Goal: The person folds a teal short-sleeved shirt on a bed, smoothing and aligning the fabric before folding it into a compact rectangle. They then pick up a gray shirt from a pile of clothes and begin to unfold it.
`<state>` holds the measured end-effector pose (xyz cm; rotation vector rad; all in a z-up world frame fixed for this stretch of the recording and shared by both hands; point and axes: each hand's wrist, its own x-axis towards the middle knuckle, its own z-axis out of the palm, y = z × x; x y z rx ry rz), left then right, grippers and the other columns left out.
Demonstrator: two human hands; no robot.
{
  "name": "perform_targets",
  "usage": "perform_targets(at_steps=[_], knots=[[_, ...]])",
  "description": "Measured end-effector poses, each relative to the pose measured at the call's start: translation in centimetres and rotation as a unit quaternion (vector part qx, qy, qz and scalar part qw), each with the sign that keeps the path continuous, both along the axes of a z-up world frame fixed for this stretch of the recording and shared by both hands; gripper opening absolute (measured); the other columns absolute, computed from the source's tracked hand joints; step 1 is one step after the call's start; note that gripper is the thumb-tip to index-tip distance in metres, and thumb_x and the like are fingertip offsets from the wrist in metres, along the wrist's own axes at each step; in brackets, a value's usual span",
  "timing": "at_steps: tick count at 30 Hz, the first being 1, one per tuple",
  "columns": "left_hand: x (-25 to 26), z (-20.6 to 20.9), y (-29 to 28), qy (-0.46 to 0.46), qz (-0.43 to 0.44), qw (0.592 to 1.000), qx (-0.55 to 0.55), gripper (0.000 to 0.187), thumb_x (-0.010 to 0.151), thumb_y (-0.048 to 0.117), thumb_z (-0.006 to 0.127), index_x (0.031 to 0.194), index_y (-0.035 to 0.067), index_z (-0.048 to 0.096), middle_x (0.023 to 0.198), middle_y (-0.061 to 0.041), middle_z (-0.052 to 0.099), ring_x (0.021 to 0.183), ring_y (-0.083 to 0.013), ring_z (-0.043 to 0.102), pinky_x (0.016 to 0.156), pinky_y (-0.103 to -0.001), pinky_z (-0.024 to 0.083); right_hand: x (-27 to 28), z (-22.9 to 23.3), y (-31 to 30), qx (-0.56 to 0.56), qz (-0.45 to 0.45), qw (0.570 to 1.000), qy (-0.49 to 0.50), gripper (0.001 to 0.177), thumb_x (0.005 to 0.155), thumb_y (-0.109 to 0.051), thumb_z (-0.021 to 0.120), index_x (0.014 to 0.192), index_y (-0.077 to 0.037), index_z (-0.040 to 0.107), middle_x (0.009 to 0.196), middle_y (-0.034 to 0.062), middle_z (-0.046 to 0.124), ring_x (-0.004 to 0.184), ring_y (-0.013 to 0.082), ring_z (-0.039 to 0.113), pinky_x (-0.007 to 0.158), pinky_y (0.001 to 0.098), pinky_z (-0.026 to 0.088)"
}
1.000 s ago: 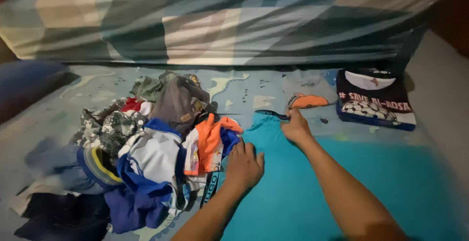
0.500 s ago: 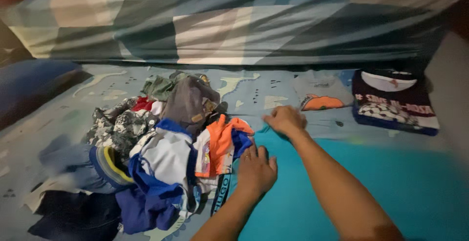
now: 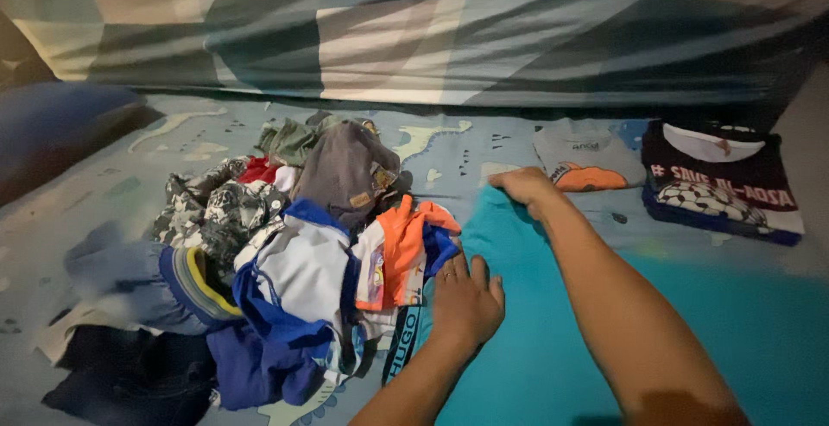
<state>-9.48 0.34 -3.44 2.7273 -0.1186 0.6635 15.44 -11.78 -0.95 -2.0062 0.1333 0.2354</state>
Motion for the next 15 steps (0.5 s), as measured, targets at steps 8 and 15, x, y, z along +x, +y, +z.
perform_targets(at_steps=[8,15], knots=[[-0.1,0.3,0.1,0.124,0.006,0.992,0.013,0.053,0.103,0.038,0.049,0.136,-0.003,0.049,0.137,-0.037,0.046,0.127,-0.0508,0.046,0.106,-0.059,0.033,-4.1,0.5,-0.7,-0.174,-0.022,0.98,-0.094,0.052,0.087,-0.053,0.07,0.116,-0.011,0.079,0.116,0.0153,0.076,0.109,0.0339,0.067,0.097,0.0538,0.041],[0.1,0.2,0.2,0.114,0.005,0.993,0.012,0.067,0.1,0.04,0.047,0.154,0.003,0.036,0.165,-0.03,0.021,0.126,-0.0513,0.046,0.108,-0.059,0.03,-6.0,3.1,-3.1,-0.241,0.033,0.956,-0.162,0.062,0.083,-0.061,0.07,0.107,-0.004,0.078,0.109,0.0179,0.076,0.101,0.0355,0.072,0.089,0.0464,0.056]])
